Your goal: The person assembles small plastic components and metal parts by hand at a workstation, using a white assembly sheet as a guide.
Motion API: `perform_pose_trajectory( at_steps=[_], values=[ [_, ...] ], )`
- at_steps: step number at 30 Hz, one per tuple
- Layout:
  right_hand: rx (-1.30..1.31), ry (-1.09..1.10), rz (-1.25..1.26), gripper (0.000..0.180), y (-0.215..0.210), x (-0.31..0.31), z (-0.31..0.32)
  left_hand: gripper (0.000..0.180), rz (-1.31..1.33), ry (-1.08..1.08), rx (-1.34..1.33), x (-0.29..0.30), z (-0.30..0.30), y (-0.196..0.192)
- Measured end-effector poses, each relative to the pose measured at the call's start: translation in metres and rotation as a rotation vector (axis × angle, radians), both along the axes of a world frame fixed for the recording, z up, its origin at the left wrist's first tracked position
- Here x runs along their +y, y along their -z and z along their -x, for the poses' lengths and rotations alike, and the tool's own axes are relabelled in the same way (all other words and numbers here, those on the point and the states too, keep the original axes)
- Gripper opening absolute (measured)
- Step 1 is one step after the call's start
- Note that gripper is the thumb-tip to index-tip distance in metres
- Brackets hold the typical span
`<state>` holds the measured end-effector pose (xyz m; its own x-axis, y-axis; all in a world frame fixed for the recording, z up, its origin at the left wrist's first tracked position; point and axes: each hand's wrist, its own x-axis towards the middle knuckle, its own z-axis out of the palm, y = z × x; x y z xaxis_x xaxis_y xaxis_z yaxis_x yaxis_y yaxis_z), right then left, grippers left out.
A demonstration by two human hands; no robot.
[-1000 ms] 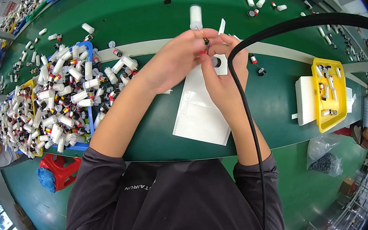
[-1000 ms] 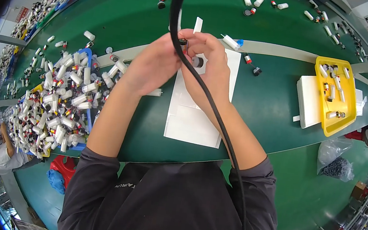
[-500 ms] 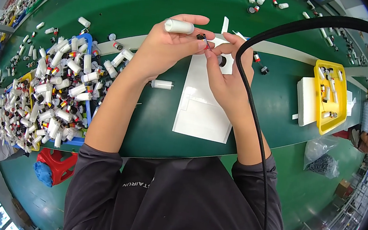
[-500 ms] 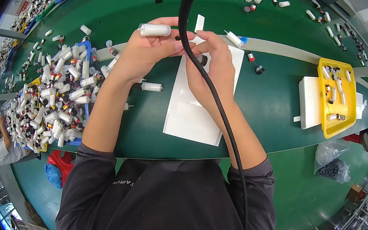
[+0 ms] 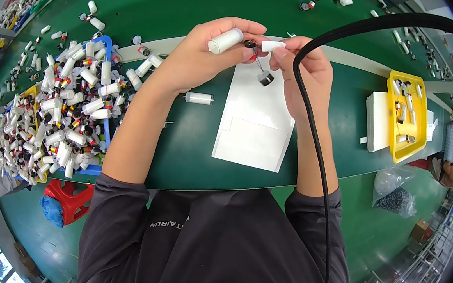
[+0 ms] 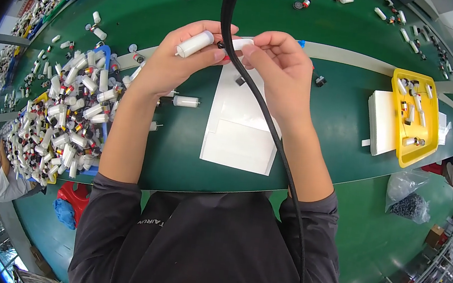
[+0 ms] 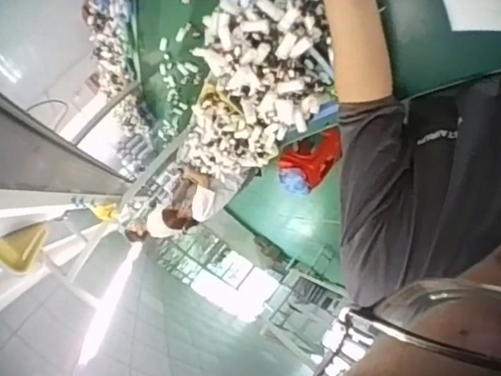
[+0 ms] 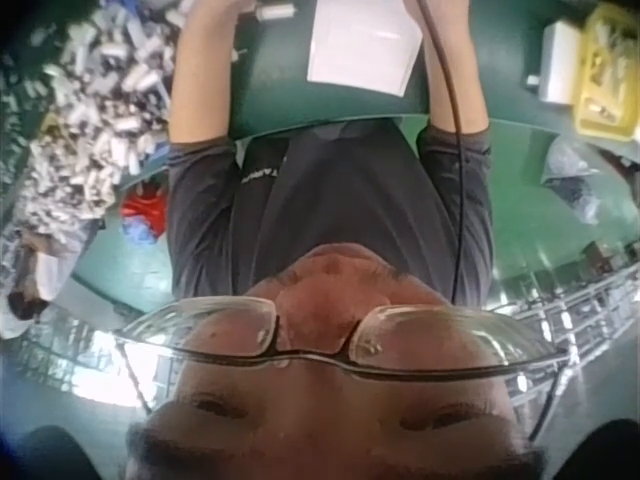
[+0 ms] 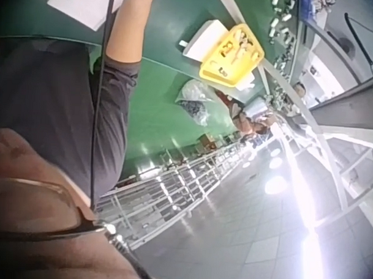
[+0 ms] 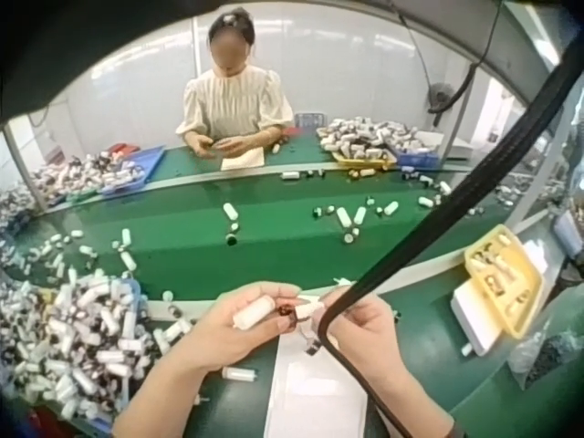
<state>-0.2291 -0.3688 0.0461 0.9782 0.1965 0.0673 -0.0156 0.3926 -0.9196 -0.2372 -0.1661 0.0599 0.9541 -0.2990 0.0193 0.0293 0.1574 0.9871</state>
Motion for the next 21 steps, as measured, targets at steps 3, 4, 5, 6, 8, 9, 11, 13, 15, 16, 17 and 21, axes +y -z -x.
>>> perform_pose_trajectory(
  at_steps=[3,4,5,6,8,9,11,13,15,16,17,21],
  values=[
    [0.104,-0.129,-0.017,0.008,-0.002,-0.002,-0.004,0.038,-0.058,0.023,-0.036,0.000,0.000,0.000],
    [0.105,-0.128,-0.018,0.008,-0.001,-0.001,-0.003,0.038,-0.059,0.024,-0.034,0.000,0.000,0.001],
    [0.096,-0.096,0.022,0.009,0.000,0.001,-0.002,0.037,-0.062,0.015,-0.059,-0.001,-0.001,0.001],
    [0.087,-0.064,0.062,0.009,0.000,0.003,-0.001,0.037,-0.064,0.006,-0.084,-0.002,-0.001,0.001],
    [0.088,-0.053,0.058,0.009,0.001,0.005,0.001,0.036,-0.083,0.000,-0.089,-0.004,-0.001,0.002],
    [0.089,-0.041,0.056,0.009,0.001,0.005,0.001,0.036,-0.099,-0.007,-0.095,-0.004,-0.001,0.002],
    [0.087,-0.031,0.092,0.010,0.001,0.006,0.002,0.036,-0.100,-0.008,-0.104,-0.005,-0.001,0.001],
    [0.085,-0.019,0.129,0.011,0.001,0.007,0.002,0.035,-0.100,-0.008,-0.114,-0.006,-0.001,0.001],
    [0.086,0.002,0.133,0.013,0.001,0.008,0.003,0.032,-0.136,-0.025,-0.163,-0.008,-0.001,0.002],
    [0.086,0.003,0.132,0.013,0.000,0.009,0.004,0.032,-0.136,-0.024,-0.163,-0.009,-0.001,0.002],
    [0.079,0.018,0.157,0.014,-0.002,0.010,0.004,0.031,-0.115,-0.028,-0.147,-0.009,-0.001,0.003],
    [0.062,0.056,0.163,0.015,0.000,0.013,0.006,0.031,-0.096,-0.024,-0.096,-0.008,0.000,-0.001]
  ],
)
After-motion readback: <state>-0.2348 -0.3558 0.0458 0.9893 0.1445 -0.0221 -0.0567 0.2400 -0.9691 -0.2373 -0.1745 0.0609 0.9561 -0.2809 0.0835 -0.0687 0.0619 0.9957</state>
